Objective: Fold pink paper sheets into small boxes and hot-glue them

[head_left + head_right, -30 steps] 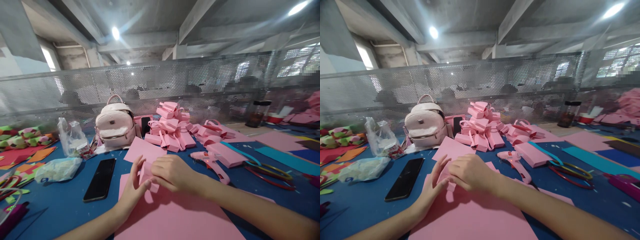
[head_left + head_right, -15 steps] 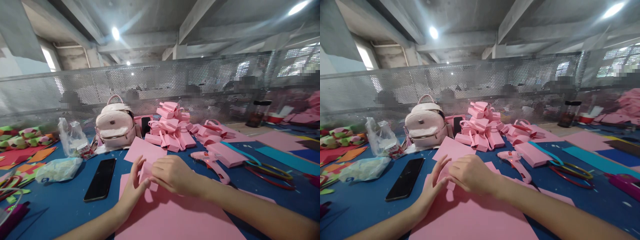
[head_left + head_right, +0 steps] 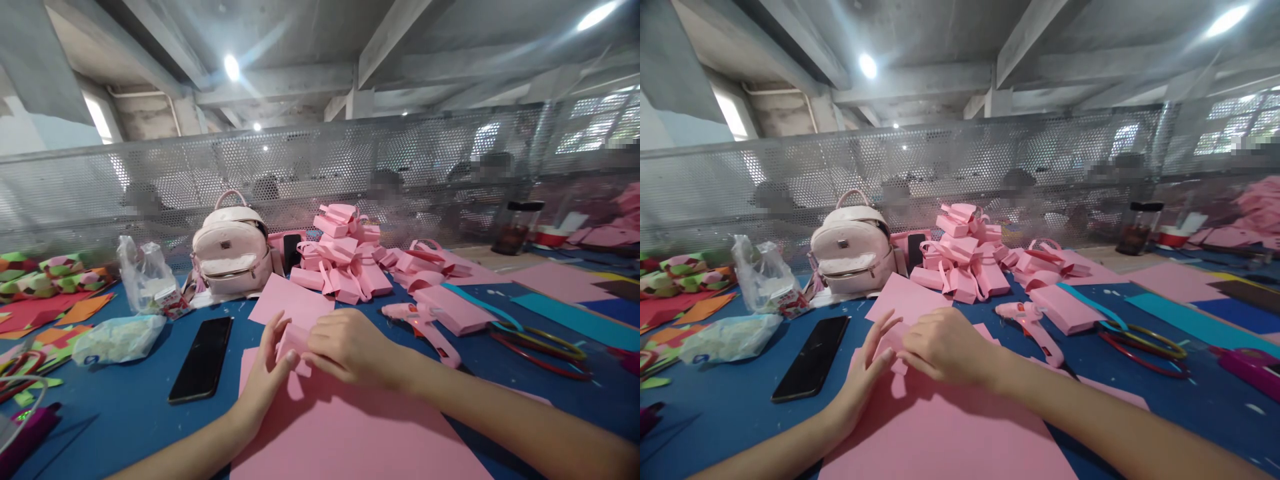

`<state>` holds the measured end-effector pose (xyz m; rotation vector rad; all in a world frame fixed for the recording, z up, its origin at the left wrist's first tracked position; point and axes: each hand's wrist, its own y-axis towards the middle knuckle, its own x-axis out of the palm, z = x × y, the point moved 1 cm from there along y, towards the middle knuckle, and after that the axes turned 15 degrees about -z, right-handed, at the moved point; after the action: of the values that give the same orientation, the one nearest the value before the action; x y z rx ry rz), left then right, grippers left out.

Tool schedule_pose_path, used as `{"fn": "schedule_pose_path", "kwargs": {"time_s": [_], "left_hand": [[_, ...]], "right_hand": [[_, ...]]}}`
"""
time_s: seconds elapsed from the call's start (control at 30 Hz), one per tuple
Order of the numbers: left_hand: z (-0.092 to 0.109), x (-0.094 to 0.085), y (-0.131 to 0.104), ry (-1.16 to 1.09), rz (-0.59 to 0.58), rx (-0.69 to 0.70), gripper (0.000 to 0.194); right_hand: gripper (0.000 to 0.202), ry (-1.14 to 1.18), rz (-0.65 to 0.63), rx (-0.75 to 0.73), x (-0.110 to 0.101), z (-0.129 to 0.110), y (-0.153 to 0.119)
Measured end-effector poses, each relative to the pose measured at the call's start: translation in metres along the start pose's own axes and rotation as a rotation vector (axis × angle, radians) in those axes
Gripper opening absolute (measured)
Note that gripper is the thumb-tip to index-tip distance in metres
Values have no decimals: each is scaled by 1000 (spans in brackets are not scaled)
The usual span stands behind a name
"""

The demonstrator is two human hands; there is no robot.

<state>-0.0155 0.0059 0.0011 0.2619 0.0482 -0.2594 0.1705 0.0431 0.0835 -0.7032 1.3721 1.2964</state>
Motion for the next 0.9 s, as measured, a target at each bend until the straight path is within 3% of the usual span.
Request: {"fn": "schedule_pose_path", "kwargs": {"time_s": [0.23, 0.53, 0.9], "left_hand": [[-18, -1, 3, -29, 38, 60, 80], [3, 2, -2, -71, 6, -24, 82], [1, 2, 0, -89, 0, -26, 87]], "right_hand": [[43, -37, 33, -53, 2, -2, 0], [43, 105, -14, -13, -5, 0, 2], [37, 98, -68, 19, -7, 0, 2]]}}
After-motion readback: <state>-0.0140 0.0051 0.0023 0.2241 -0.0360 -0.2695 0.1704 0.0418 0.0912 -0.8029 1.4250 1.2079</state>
